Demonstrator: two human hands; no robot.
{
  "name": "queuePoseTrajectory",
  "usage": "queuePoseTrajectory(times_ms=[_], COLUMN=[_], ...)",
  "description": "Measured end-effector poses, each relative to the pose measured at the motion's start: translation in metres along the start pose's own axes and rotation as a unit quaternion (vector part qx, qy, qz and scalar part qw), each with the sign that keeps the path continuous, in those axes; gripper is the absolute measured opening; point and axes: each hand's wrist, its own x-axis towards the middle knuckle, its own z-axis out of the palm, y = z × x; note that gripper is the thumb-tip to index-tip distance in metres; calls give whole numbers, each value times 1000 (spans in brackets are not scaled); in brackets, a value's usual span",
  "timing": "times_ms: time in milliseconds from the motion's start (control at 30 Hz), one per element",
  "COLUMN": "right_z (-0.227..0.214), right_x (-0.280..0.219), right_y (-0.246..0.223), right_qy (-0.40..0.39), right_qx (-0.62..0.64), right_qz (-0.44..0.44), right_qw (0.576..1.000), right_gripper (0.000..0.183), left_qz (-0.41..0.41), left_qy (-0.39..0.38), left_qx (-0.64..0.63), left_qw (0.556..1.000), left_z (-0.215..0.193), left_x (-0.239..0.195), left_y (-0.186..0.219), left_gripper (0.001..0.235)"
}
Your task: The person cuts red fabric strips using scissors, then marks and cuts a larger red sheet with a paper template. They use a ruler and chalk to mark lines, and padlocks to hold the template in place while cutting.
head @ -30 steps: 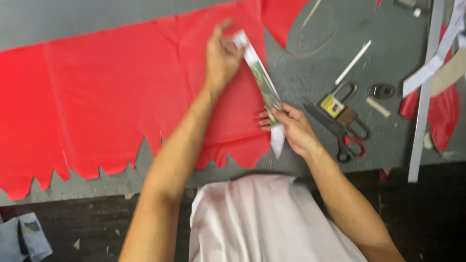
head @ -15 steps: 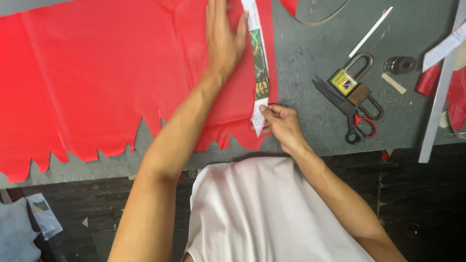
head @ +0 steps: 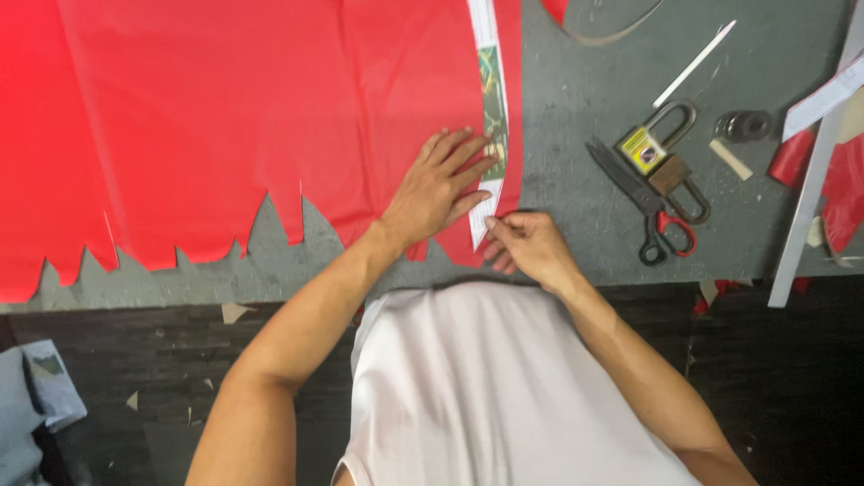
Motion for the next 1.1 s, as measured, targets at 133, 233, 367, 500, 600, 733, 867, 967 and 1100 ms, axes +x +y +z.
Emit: queuePoseTrajectory(times_ms=[133,233,367,500,600,733,867,967,1100], right_z=[-14,-21,-25,-23,-20,-15,-6,-3,0], right_x=[-23,-34,-40,-37,-32,-18,-3,4,4], right_y=[12,14,7,-4,-9,-14,-23,-29,-31], right_qy=[39,96,206,247,256,279,301,296,289], right_qx=[-88,-76,-143,-169,-177,-186,-197,-215,-240], right_qz=[-8,-84,-172,-196,-213,-282,-304,-297,-282], right_qw=[995,989,953,934,926,899,882,882,883], right_gripper=[29,23,19,17,16,17,24,29,32], left_qz=[13,13,12,8,-2,-10,-12,-11,-14], left_qy=[-36,-46,-57,-61,-66,-66,-55,-50,-52], left_qx=[5,13,19,17,13,5,7,10,17], left_qw=[999,999,998,998,998,998,998,999,998], left_z=[1,0,-2,-4,-5,-5,-6,-7,-8], left_x=[-3,-4,-3,0,0,2,4,6,8], left_y=[-5,-6,-5,-4,-3,-1,1,4,3], left_gripper=[72,76,77,78,79,81,83,82,79])
